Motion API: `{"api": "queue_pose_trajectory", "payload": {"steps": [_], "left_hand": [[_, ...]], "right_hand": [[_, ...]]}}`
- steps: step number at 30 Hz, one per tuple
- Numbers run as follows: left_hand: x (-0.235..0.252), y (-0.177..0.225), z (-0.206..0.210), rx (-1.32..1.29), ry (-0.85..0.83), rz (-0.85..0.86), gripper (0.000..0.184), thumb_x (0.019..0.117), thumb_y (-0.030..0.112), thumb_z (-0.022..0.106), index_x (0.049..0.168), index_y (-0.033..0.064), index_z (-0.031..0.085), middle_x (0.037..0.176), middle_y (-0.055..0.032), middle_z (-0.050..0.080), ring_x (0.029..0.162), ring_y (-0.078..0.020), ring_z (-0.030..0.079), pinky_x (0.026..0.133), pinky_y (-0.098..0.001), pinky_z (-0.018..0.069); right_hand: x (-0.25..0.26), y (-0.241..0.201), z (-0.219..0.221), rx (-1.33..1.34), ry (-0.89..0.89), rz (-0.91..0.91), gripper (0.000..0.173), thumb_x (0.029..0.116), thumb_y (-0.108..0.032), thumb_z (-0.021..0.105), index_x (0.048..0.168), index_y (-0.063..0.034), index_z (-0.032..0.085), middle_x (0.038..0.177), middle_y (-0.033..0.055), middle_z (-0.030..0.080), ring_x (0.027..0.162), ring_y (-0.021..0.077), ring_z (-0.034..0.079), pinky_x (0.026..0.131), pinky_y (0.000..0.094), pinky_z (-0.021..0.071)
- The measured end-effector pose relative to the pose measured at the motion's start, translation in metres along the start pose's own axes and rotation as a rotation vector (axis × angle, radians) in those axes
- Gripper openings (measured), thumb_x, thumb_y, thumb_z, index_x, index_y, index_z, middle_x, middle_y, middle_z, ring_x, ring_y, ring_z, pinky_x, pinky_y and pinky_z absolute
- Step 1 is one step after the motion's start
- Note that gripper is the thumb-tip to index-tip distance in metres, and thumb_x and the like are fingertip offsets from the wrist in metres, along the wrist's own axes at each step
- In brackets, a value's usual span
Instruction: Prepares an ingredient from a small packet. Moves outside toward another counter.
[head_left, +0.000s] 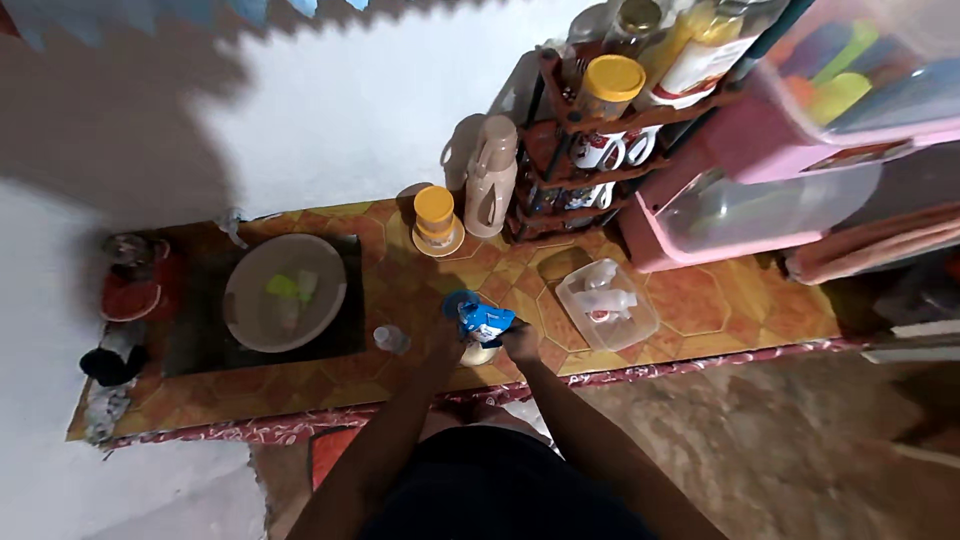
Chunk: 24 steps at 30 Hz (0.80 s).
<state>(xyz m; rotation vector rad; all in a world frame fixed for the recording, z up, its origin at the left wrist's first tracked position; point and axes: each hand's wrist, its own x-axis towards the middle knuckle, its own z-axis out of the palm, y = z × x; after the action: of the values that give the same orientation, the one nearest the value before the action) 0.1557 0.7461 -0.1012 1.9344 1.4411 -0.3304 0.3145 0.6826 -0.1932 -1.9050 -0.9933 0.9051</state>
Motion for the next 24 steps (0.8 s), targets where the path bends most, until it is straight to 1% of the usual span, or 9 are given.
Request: {"api": "queue_pose_trajectory", "payload": {"steps": [2,4,6,8,11,13,14,16,24], "left_hand": [[0.002,-0.004,0.003,-0.014,0.005,0.015,0.066,0.1046,0.048,0.053,0.148,-0.0023,0.048,0.146,-0.0257,0.053,0.138,-0.0389,0.051,0.115,-0.0535,0.0392],[0.006,-0.015,0.01,-0.08,0.034,0.073,0.07,0.0991,0.052,0.062,0.142,-0.0023,0.054,0.138,-0.0274,0.058,0.132,-0.0409,0.055,0.112,-0.0559,0.0426],[0.007,-0.025,0.014,-0.171,0.07,0.157,0.075,0.094,0.054,0.068,0.142,-0.0013,0.054,0.135,-0.026,0.061,0.129,-0.0387,0.057,0.111,-0.0548,0.0438],[0.009,-0.029,0.016,-0.229,0.084,0.206,0.075,0.0964,0.053,0.066,0.147,-0.0007,0.049,0.136,-0.0254,0.06,0.13,-0.0366,0.057,0.113,-0.0532,0.0431],[0.01,-0.026,0.015,-0.262,0.066,0.18,0.071,0.1009,0.05,0.06,0.149,-0.0006,0.047,0.139,-0.0265,0.058,0.133,-0.0378,0.055,0.114,-0.0541,0.0413],[0.011,-0.024,0.015,-0.279,0.077,0.168,0.072,0.1009,0.05,0.06,0.15,0.0003,0.045,0.142,-0.0268,0.056,0.135,-0.0383,0.053,0.115,-0.0543,0.0402],[0.012,-0.024,0.017,-0.295,0.094,0.172,0.072,0.1003,0.05,0.061,0.15,0.001,0.046,0.141,-0.0261,0.057,0.135,-0.0378,0.054,0.115,-0.0539,0.0403],[0.012,-0.021,0.016,-0.316,0.116,0.178,0.07,0.0998,0.05,0.062,0.148,0.0008,0.049,0.139,-0.0256,0.059,0.133,-0.037,0.055,0.115,-0.0531,0.0412],[0.017,-0.023,0.014,-0.302,0.171,0.182,0.063,0.1017,0.049,0.059,0.142,0.0013,0.056,0.135,-0.0235,0.062,0.131,-0.0355,0.058,0.114,-0.0534,0.0422]], "right_hand": [[0.003,0.005,0.0,0.03,-0.009,-0.03,0.012,0.0828,-0.004,0.075,0.093,0.0024,0.075,0.098,0.0169,0.074,0.096,0.0276,0.071,0.089,0.0517,0.0555],[0.005,0.01,-0.001,0.089,-0.026,-0.071,0.013,0.0825,-0.001,0.075,0.094,0.0038,0.075,0.1,0.017,0.074,0.097,0.0254,0.071,0.091,0.0482,0.0562],[0.009,0.019,-0.001,0.133,-0.032,-0.111,0.012,0.0819,0.0,0.075,0.093,0.0047,0.074,0.098,0.0167,0.073,0.095,0.0239,0.071,0.089,0.0464,0.0573],[0.011,0.023,-0.001,0.135,-0.043,-0.124,0.011,0.082,-0.002,0.076,0.091,0.0038,0.074,0.095,0.0152,0.073,0.092,0.0229,0.07,0.087,0.0458,0.0575],[0.009,0.016,-0.002,0.117,-0.058,-0.101,0.012,0.0821,-0.001,0.076,0.092,0.0039,0.074,0.096,0.0154,0.073,0.093,0.0232,0.07,0.088,0.0459,0.0568],[0.008,0.009,-0.004,0.099,-0.072,-0.056,0.014,0.0843,0.0,0.074,0.097,0.0045,0.074,0.099,0.0167,0.074,0.096,0.0238,0.071,0.09,0.0463,0.0564],[0.005,0.003,-0.006,0.085,-0.084,-0.022,0.016,0.087,0.0,0.072,0.103,0.0046,0.074,0.103,0.0174,0.074,0.099,0.0241,0.071,0.093,0.0463,0.056],[0.003,-0.003,-0.007,0.074,-0.077,-0.002,0.018,0.0882,0.0,0.071,0.106,0.0046,0.073,0.104,0.0177,0.075,0.1,0.0242,0.071,0.094,0.0464,0.0556],[0.01,-0.003,0.001,0.094,-0.023,-0.084,0.015,0.0887,-0.001,0.071,0.103,0.0051,0.074,0.102,0.0179,0.075,0.098,0.0245,0.072,0.093,0.0463,0.056]]}}
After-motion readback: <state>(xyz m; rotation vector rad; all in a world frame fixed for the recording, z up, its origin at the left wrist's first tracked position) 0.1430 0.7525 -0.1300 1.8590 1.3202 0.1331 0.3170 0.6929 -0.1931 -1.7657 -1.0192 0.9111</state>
